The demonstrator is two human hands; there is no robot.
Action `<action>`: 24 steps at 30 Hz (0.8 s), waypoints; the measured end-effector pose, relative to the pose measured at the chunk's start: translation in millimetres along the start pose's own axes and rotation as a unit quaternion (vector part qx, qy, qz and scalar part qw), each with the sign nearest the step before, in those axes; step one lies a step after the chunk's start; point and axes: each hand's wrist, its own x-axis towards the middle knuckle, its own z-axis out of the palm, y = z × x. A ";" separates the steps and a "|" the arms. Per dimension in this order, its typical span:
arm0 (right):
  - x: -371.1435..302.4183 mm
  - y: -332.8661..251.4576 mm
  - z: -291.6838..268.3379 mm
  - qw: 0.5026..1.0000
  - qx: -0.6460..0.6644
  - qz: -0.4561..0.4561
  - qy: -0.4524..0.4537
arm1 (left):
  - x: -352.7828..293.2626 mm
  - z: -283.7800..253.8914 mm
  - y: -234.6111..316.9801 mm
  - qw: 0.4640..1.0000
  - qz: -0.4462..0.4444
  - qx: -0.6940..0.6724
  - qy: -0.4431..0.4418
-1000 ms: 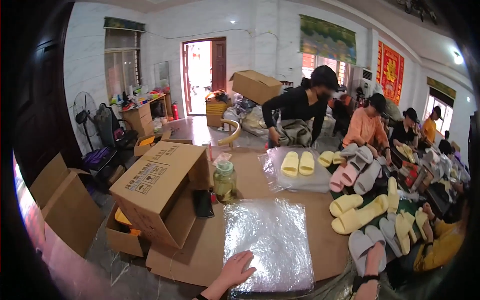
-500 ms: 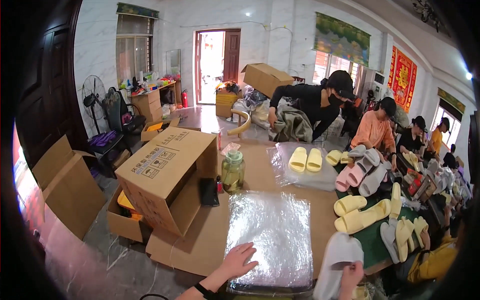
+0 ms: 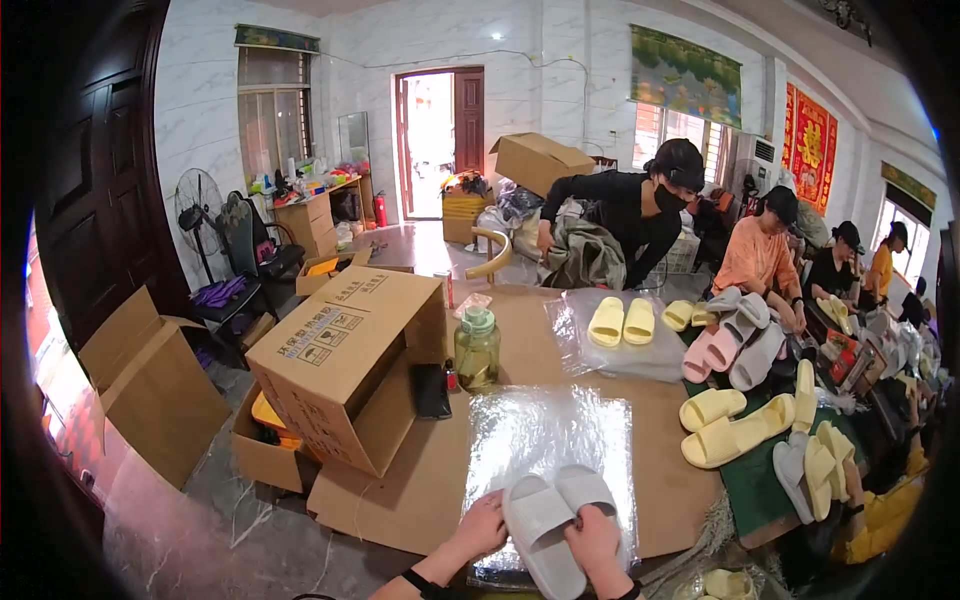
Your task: Packing manufactured sandals into plastic bags and cardboard boxes for shipping.
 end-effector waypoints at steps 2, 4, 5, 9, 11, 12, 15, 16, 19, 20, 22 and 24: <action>3.2 14.2 -7.9 0.999 -0.015 0.030 -0.003 | -0.3 8.2 -3.8 0.998 0.017 0.022 0.048; 3.8 48.0 -12.3 0.997 -0.020 0.071 0.034 | 0.4 6.5 -1.0 0.998 0.028 0.019 0.054; 5.9 59.4 -20.7 0.993 -0.036 0.104 0.053 | -1.1 5.9 -1.7 0.997 0.033 0.019 0.061; 9.2 111.6 -61.9 0.974 -0.081 0.184 0.104 | 0.0 1.3 1.5 0.998 0.013 -0.005 0.055; 6.3 134.1 -68.5 0.964 -0.099 0.156 0.192 | -0.3 -1.8 0.5 0.998 0.021 -0.013 0.053; 5.8 136.1 -71.7 0.962 -0.064 0.189 0.188 | -0.2 -3.7 0.6 0.998 0.027 -0.019 0.052; 3.9 138.4 -69.3 0.958 -0.035 0.172 0.225 | 4.2 -14.8 12.0 0.999 0.013 0.033 0.006; 3.2 144.0 -67.6 0.958 -0.035 0.172 0.228 | 5.5 -15.4 13.6 0.999 0.016 0.034 0.006; 3.3 153.0 -62.0 0.953 -0.024 0.165 0.251 | 8.9 -19.5 16.7 0.999 0.015 0.014 -0.045; 2.3 150.6 -62.5 0.953 -0.023 0.170 0.251 | 11.6 -21.4 18.4 0.995 0.002 0.015 -0.094; 1.5 147.8 -62.4 0.952 -0.020 0.175 0.250 | 12.8 -19.6 15.0 0.990 -0.012 0.017 -0.142; 1.3 148.0 -63.4 0.949 -0.040 0.154 0.274 | 15.2 -15.1 12.0 0.983 0.028 0.098 -0.155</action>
